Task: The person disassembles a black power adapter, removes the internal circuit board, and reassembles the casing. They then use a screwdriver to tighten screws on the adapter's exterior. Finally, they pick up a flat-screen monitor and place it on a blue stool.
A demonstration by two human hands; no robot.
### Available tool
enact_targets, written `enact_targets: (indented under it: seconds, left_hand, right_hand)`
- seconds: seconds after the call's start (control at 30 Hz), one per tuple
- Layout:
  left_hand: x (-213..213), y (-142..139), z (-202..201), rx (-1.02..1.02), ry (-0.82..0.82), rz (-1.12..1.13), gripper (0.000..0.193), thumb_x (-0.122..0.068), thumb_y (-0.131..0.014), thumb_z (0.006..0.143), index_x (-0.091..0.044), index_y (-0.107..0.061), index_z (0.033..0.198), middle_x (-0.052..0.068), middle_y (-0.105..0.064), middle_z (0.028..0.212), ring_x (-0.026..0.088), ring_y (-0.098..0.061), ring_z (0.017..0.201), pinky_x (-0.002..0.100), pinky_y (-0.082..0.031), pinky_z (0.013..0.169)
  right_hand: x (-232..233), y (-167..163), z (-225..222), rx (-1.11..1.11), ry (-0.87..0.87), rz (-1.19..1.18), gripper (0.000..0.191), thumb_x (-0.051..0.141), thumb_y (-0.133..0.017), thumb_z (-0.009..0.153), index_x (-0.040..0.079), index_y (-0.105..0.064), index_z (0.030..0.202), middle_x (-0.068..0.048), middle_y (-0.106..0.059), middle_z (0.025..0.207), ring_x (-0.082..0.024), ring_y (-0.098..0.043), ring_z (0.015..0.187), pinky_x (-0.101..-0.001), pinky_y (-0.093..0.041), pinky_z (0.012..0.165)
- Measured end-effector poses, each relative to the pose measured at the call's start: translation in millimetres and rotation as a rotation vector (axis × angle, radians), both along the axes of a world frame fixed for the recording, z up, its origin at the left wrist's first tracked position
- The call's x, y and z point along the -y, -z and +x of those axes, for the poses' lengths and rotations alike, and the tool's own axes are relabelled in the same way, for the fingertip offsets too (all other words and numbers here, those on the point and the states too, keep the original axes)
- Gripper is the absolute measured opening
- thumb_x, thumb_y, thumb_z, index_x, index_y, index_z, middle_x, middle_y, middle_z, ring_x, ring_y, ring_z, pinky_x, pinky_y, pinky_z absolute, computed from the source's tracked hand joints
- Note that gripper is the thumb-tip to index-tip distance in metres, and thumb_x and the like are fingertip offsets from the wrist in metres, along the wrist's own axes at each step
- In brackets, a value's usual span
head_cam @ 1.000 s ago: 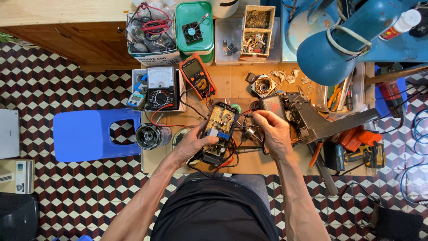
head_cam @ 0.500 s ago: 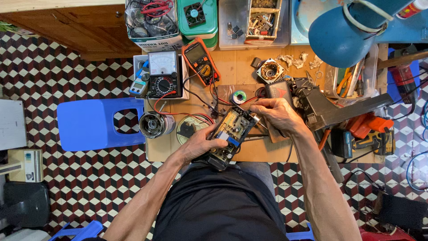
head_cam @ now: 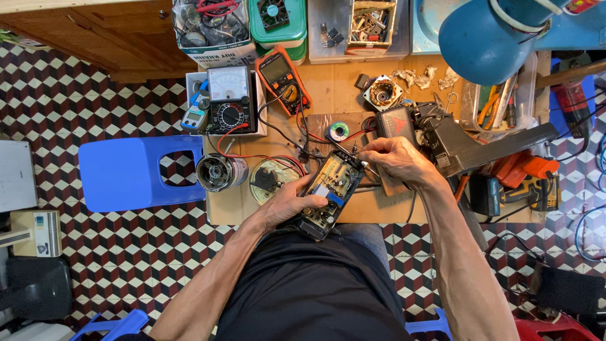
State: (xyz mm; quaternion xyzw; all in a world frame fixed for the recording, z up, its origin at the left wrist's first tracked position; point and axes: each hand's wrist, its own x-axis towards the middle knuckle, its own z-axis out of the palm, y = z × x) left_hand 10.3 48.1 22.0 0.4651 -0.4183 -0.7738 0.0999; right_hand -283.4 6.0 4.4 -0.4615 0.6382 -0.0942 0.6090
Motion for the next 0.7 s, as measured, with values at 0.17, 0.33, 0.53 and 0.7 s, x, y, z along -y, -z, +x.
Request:
enact_targets:
  seconds: [0.17, 0.33, 0.53, 0.7]
  left_hand:
    - [3.4, 1.2, 2.0, 0.020, 0.033, -0.009, 0.083, -0.040, -0.076, 0.076, -0.006, -0.052, 0.148, 0.008, -0.069, 0.127, 0.015, -0.064, 0.115, 0.030, -0.050, 0.098]
    - [5.4, 0.9, 2.3, 0.050, 0.053, -0.040, 0.085, -0.035, -0.077, 0.075, -0.007, -0.048, 0.149, 0.009, -0.071, 0.122, 0.015, -0.066, 0.109, 0.030, -0.052, 0.094]
    - [6.6, 1.3, 2.3, 0.058, 0.061, -0.064, 0.082, -0.036, -0.077, 0.076, -0.007, -0.050, 0.148, 0.009, -0.071, 0.122, 0.016, -0.067, 0.109, 0.030, -0.053, 0.094]
    - [8.1, 1.4, 2.7, 0.046, 0.074, -0.035, 0.081, -0.035, -0.077, 0.076, -0.006, -0.053, 0.148, 0.010, -0.071, 0.123, 0.017, -0.065, 0.111, 0.031, -0.052, 0.096]
  right_hand:
    - [0.6, -0.5, -1.3, 0.039, -0.012, 0.044, 0.029, 0.032, -0.067, 0.094, 0.005, -0.075, 0.101, 0.003, -0.063, 0.076, -0.008, -0.052, 0.069, -0.0275, -0.044, 0.060]
    - [-0.8, -3.2, -0.2, 0.024, -0.005, 0.054, 0.029, 0.032, -0.066, 0.094, 0.005, -0.076, 0.099, 0.003, -0.062, 0.075, -0.007, -0.051, 0.067, -0.0257, -0.042, 0.058]
    - [-3.8, -7.4, -0.6, 0.028, 0.093, 0.041, 0.027, 0.032, -0.066, 0.094, 0.007, -0.076, 0.100, 0.003, -0.060, 0.071, -0.007, -0.047, 0.061, -0.0261, -0.038, 0.054]
    - [-4.6, -6.3, -0.4, 0.008, 0.066, 0.017, 0.029, 0.032, -0.067, 0.095, 0.005, -0.076, 0.101, 0.002, -0.057, 0.070, -0.008, -0.045, 0.060, -0.0274, -0.036, 0.052]
